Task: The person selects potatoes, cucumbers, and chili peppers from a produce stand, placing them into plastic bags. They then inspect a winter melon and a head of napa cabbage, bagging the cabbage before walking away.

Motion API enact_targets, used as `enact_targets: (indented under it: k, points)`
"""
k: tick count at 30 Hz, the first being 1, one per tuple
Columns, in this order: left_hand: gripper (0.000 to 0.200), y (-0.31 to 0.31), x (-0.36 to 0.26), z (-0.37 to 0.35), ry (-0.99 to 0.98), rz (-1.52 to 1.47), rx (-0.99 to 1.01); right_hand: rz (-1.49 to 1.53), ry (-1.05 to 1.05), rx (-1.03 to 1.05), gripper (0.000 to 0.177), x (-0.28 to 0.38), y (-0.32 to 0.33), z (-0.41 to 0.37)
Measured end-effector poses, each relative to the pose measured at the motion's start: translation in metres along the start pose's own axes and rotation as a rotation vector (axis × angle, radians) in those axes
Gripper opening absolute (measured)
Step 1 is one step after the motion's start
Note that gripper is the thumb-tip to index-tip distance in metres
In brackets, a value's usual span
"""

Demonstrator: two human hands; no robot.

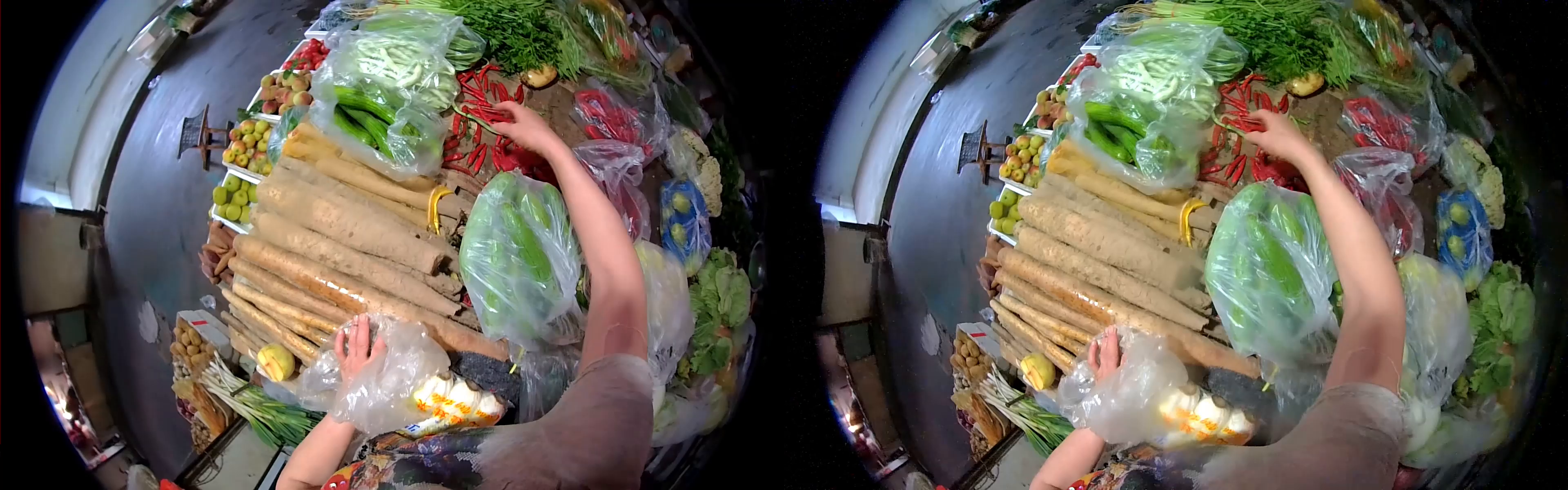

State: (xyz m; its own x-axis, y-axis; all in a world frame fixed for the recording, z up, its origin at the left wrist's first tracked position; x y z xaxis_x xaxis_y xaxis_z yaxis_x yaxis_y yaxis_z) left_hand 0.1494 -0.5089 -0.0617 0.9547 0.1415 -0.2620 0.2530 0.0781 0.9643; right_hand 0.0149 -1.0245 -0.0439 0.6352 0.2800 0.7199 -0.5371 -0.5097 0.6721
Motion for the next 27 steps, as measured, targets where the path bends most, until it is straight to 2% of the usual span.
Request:
enact_targets:
  k: [2, 5, 6, 11, 13, 14, 15, 18, 20, 23, 27]
  points:
    - [0.02, -0.007, 0.002, -0.002, -0.005, 0.063, -0.059, -0.042, -0.159, -0.071, 0.066, -0.05, 0.019, 0.023]
    - [0.014, -0.024, 0.01, -0.01, 0.016, 0.073, -0.082, -0.028, -0.242, -0.19, 0.071, -0.089, 0.029, 0.054]
    - [0.012, -0.025, 0.012, -0.011, 0.052, 0.042, -0.096, 0.027, -0.281, -0.119, 0.077, -0.102, 0.026, 0.07]
    - [0.019, -0.043, 0.019, -0.028, 0.083, 0.044, -0.13, -0.065, -0.303, -0.219, 0.087, -0.149, 0.023, 0.123]
    - [0.023, -0.048, 0.025, -0.039, 0.083, 0.052, -0.204, -0.142, -0.393, -0.235, 0.094, -0.164, 0.022, 0.136]
    - [0.027, -0.049, 0.025, -0.042, 0.058, 0.12, -0.172, -0.222, -0.422, -0.329, 0.096, -0.146, 0.02, 0.125]
    - [0.027, -0.051, 0.024, -0.043, 0.061, 0.128, -0.159, -0.266, -0.495, -0.274, 0.101, -0.131, 0.014, 0.12]
    - [0.038, -0.05, 0.027, -0.054, 0.16, -0.007, -0.179, -0.404, -0.441, -0.234, 0.099, -0.109, -0.01, 0.131]
    - [0.053, -0.059, 0.04, -0.068, 0.322, -0.08, -0.077, -0.462, -0.346, -0.184, 0.099, -0.084, -0.032, 0.137]
    - [0.061, -0.062, 0.042, -0.069, 0.283, -0.09, -0.06, -0.506, -0.205, -0.125, 0.085, -0.062, -0.059, 0.132]
    - [0.059, -0.076, 0.039, -0.07, 0.119, 0.084, 0.03, -0.437, -0.2, -0.031, 0.073, -0.05, -0.072, 0.113]
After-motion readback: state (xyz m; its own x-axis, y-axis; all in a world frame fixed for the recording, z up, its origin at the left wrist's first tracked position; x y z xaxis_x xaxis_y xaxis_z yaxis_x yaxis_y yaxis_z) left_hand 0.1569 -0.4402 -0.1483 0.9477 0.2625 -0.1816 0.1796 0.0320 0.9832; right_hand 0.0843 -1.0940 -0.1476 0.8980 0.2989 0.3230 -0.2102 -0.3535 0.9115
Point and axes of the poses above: each hand's wrist, its own z-axis towards the middle knuckle, its own y-axis out of the back of the hand, x = y × z, the point moved 6 cm from there along z, towards the middle knuckle, and after that the axes turned 7 degrees about z, right-handed, at the moved point
